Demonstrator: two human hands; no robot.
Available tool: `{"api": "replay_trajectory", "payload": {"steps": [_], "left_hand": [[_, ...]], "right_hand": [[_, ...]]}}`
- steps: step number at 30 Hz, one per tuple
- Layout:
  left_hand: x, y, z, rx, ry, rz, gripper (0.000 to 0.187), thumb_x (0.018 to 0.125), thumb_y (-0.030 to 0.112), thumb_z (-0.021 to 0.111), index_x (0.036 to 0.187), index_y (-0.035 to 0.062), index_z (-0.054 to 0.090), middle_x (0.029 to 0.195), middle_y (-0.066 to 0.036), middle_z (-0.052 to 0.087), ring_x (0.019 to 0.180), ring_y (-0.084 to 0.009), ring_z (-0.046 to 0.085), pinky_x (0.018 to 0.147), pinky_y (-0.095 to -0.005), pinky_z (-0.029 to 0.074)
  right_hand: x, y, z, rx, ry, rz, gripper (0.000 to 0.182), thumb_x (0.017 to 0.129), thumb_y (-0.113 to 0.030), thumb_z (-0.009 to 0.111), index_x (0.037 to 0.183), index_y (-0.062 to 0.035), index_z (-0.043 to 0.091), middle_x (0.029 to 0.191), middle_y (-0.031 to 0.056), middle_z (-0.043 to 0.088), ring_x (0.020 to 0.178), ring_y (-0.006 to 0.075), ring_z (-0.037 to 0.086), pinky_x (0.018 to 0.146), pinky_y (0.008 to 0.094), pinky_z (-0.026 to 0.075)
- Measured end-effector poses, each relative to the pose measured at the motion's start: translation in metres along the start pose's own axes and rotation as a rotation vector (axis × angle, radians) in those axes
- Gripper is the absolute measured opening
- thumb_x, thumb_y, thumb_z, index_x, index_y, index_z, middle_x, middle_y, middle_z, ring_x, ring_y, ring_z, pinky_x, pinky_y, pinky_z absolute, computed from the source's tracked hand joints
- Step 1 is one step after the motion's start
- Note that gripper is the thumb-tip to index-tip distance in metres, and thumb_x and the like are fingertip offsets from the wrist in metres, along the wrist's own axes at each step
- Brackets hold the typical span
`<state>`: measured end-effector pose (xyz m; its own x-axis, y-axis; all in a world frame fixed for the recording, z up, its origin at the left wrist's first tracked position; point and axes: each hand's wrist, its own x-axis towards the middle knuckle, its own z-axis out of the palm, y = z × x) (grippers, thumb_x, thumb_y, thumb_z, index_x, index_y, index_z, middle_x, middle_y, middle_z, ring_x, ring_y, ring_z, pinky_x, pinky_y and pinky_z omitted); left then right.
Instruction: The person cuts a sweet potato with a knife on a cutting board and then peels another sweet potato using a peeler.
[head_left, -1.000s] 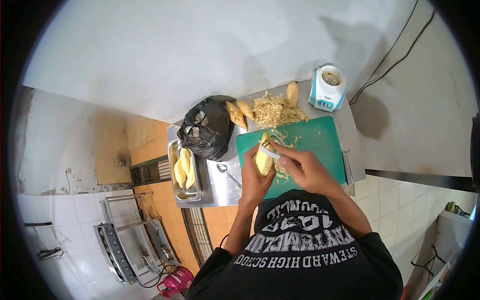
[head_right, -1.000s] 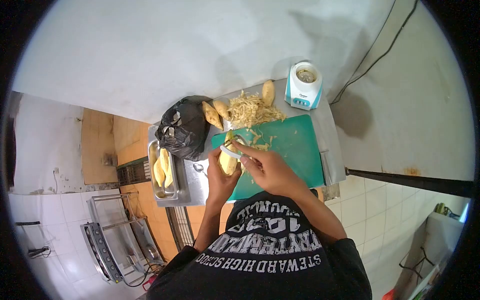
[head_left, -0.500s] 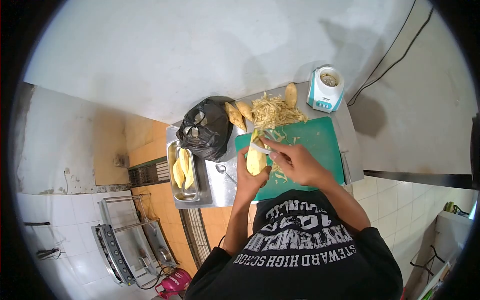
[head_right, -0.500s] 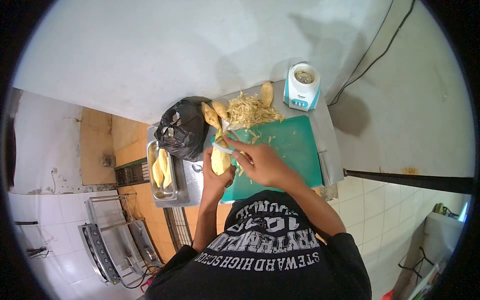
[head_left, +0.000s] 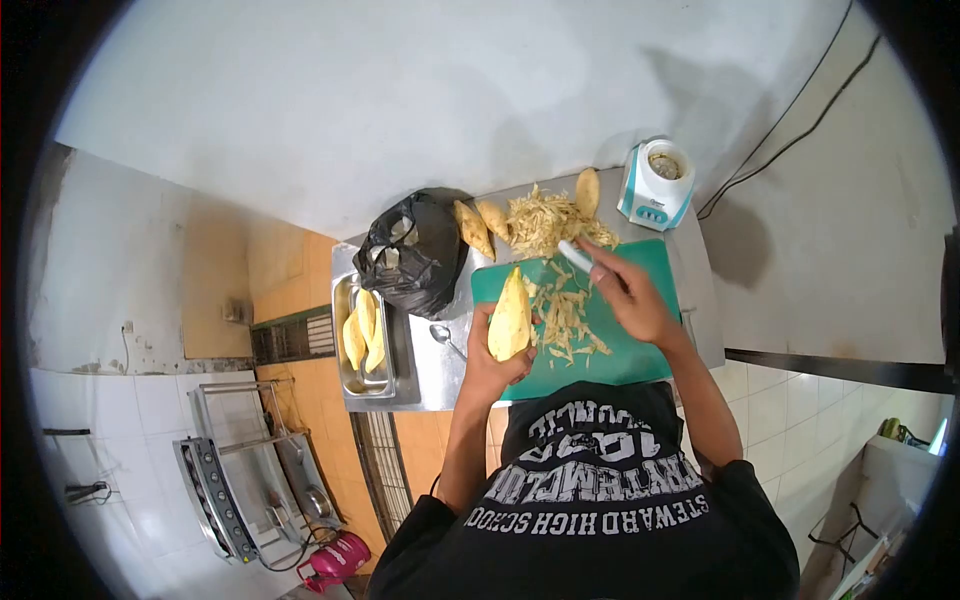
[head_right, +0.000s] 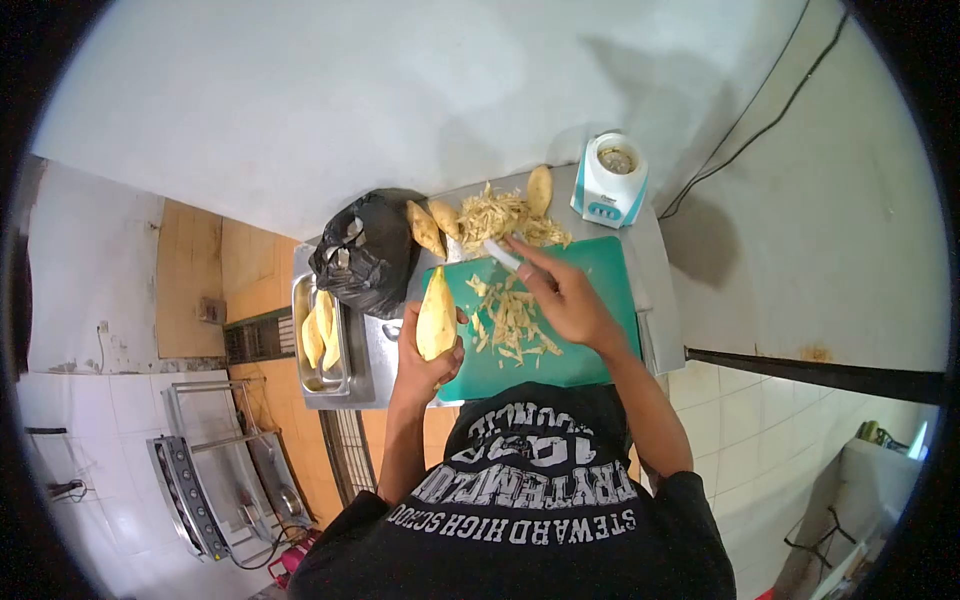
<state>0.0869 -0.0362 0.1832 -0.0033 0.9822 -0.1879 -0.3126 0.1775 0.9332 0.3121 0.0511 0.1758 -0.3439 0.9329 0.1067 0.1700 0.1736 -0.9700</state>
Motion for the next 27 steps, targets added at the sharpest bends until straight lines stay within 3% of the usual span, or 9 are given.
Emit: {"api": "replay_trajectory", "payload": {"steps": [4,6,9,13,15,16,19,20,27], "left_hand": [[0.001,0.0,-0.001,0.021,-0.061,0.024,0.058,0.071,-0.014,0.066,0.117,0.0076,0.038,0.111,-0.014,0.062,0.057,-0.0085,0.052,0.04,-0.0213,0.038],[0.0,0.0,-0.002,0.069,-0.083,0.043,0.06,0.073,-0.012,0.069,0.12,0.0083,0.038,0.112,-0.013,0.064,0.064,-0.0085,0.056,0.045,-0.0214,0.042],[-0.001,0.001,-0.001,0.158,-0.154,0.028,0.062,0.073,-0.01,0.072,0.122,0.009,0.039,0.11,-0.011,0.064,0.068,-0.0081,0.058,0.048,-0.0212,0.044],[-0.001,0.001,0.011,-0.023,-0.194,-0.222,0.069,0.077,-0.004,0.074,0.133,0.0108,0.038,0.119,-0.014,0.059,0.091,-0.0203,0.066,0.047,-0.0242,0.044],[-0.004,0.002,0.017,-0.393,-0.192,-0.063,0.073,0.08,0.009,0.077,0.14,0.0127,0.035,0.128,-0.02,0.053,0.099,-0.0299,0.066,0.048,-0.0275,0.046],[-0.001,-0.004,0.009,-0.5,-0.277,-0.076,0.075,0.081,0.027,0.077,0.142,0.0123,0.035,0.138,-0.024,0.049,0.105,-0.0369,0.064,0.064,-0.034,0.054],[0.002,-0.01,0.02,-0.811,-0.347,-0.02,0.08,0.081,0.045,0.072,0.144,0.011,0.037,0.148,-0.026,0.043,0.114,-0.0441,0.058,0.084,-0.0442,0.052],[0.003,-0.015,0.022,-0.787,-0.381,0.026,0.085,0.081,0.052,0.071,0.147,0.0099,0.038,0.15,-0.025,0.042,0.121,-0.0467,0.053,0.096,-0.0467,0.047],[0.014,-0.036,0.067,-0.39,0.103,0.065,0.056,0.107,0.029,0.053,0.153,0.0048,0.033,0.146,-0.02,0.049,0.12,-0.0298,0.057,0.1,-0.0403,0.047]], "right_hand": [[0.006,-0.022,0.004,0.239,-0.035,0.18,0.046,0.108,-0.021,0.051,0.152,-0.0076,0.047,0.104,0.0029,0.067,0.073,0.0092,0.05,0.068,0.0249,0.045],[0.015,-0.016,0.019,0.298,0.06,-0.084,0.053,0.11,-0.027,0.045,0.159,-0.0079,0.034,0.112,0.0044,0.063,0.077,0.0142,0.06,0.071,0.0293,0.053],[0.027,-0.036,0.043,0.808,0.117,-0.019,0.056,0.11,-0.033,0.043,0.16,-0.0103,0.03,0.094,0.0013,0.052,0.074,0.0172,0.063,0.067,0.0305,0.053],[0.034,-0.037,0.05,0.897,0.012,0.068,0.056,0.109,-0.04,0.045,0.157,-0.0148,0.032,0.088,0.0001,0.051,0.072,0.0122,0.056,0.065,0.033,0.05],[0.034,-0.027,0.051,1.297,0.229,0.252,0.041,0.106,-0.044,0.049,0.136,-0.0166,0.045,0.078,-0.0031,0.035,0.063,0.0111,0.046,0.06,0.0334,0.047],[0.036,-0.022,0.05,1.312,0.301,0.307,0.031,0.105,-0.048,0.05,0.112,-0.0188,0.044,0.078,-0.0035,0.036,0.059,0.0104,0.037,0.06,0.0321,0.045],[0.033,-0.029,0.045,1.278,0.464,0.309,0.033,0.105,-0.051,0.049,0.114,-0.0191,0.045,0.077,-0.0036,0.036,0.06,0.0096,0.037,0.062,0.0316,0.045],[0.031,-0.028,0.039,1.341,0.423,0.296,0.035,0.106,-0.049,0.047,0.128,-0.0215,0.047,0.075,-0.004,0.034,0.06,0.0087,0.036,0.064,0.0311,0.045],[0.024,-0.015,0.02,1.364,0.531,0.262,0.047,0.107,-0.047,0.046,0.147,-0.024,0.039,0.073,-0.004,0.032,0.061,0.0086,0.036,0.065,0.0304,0.044]]}}
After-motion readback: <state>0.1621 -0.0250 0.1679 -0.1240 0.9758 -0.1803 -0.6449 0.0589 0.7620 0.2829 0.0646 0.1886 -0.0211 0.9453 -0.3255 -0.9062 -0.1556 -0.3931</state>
